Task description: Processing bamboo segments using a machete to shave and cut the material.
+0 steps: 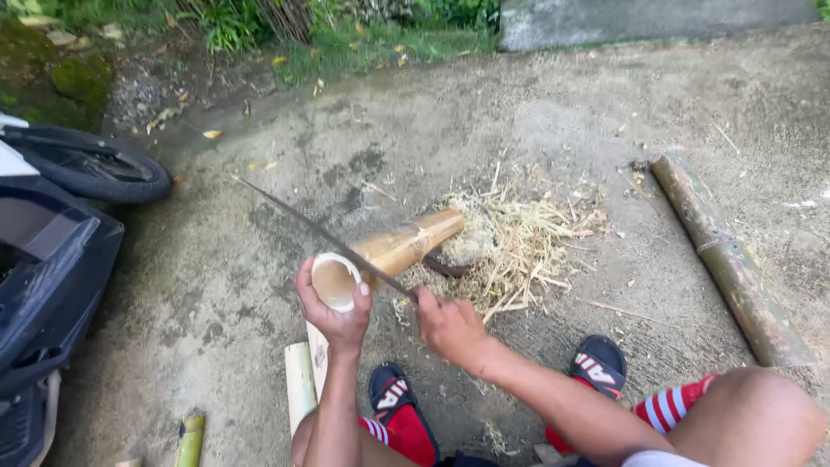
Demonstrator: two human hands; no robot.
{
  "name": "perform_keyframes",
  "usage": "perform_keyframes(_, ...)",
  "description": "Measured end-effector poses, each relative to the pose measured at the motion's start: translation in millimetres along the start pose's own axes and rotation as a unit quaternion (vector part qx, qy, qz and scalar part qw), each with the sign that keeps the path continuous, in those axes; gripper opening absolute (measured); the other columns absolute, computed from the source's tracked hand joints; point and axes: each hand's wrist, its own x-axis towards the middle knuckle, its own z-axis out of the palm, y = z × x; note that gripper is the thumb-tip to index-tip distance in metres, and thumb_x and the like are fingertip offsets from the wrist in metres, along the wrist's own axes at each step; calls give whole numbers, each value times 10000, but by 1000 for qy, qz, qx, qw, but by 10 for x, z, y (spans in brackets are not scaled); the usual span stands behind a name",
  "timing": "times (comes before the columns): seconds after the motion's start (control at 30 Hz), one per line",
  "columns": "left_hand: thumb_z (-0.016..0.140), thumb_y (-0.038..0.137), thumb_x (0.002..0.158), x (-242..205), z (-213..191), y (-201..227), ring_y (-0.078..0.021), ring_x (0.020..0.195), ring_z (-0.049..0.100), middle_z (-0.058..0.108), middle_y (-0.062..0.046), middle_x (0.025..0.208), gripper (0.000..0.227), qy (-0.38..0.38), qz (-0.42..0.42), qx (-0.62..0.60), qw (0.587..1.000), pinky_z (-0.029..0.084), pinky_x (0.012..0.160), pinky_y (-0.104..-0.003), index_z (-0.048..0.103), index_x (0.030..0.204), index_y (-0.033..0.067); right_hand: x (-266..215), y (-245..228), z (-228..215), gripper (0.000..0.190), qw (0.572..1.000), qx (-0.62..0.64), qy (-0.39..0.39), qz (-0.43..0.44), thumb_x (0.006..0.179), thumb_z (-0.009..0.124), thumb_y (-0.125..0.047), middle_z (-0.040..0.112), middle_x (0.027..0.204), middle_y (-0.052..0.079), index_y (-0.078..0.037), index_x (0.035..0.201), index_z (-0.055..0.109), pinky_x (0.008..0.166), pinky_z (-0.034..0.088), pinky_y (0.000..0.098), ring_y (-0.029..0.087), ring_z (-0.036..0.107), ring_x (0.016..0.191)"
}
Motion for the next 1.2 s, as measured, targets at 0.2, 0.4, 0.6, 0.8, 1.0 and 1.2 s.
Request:
perform_keyframes(0.2,812,440,811,148,34,12,-212,1153,582,525,-97,1264,849,-2,-52,-56,997,516,1004,-360,429,1423,-8,86,-6,-216,117,988,-42,-104,102,1011,497,-154,647,542,136,-74,1095,510,416,500,518,358,645,436)
perform_keyframes(0.4,815,402,804,30,112,-18,-248,1232,556,496,-124,1302,825,10,12,-11,1000,491,1075,-389,462,1420,-19,85,-156,-166,158,998,-32,-42,38,981,528,-177,624,528,119,-60,1082,495,380,481,497,349,631,412)
perform_keyframes(0.6,790,467,820,61,85,-2,-240,1179,592,514,-128,1282,846,16,-7,-41,999,529,1021,-383,447,1416,-25,225,196,-139,153,981,29,-114,155,1058,456,-187,631,561,150,-43,1105,468,428,523,512,369,650,458)
perform_keyframes(0.8,786,488,820,-42,75,-46,-242,1194,606,531,-127,1302,868,13,24,11,1000,534,1028,-388,458,1439,-24,148,-168,-255,164,997,10,-50,54,976,512,-184,640,570,164,-50,1071,515,424,506,553,403,632,451)
perform_keyframes(1.0,791,534,844,31,14,37,-232,1177,604,540,-120,1295,854,7,-5,-38,999,537,1020,-373,462,1412,-11,17,605,231,138,985,-3,-120,121,1066,390,-133,612,538,134,-42,1108,485,371,476,487,329,617,412)
perform_keyframes(1.2,773,568,825,150,73,-4,-219,1169,626,552,-103,1276,896,10,-28,-43,999,562,991,-361,449,1419,-19,179,120,-69,166,987,-2,-119,109,1046,434,-209,571,519,78,-70,1118,489,326,438,464,284,572,370)
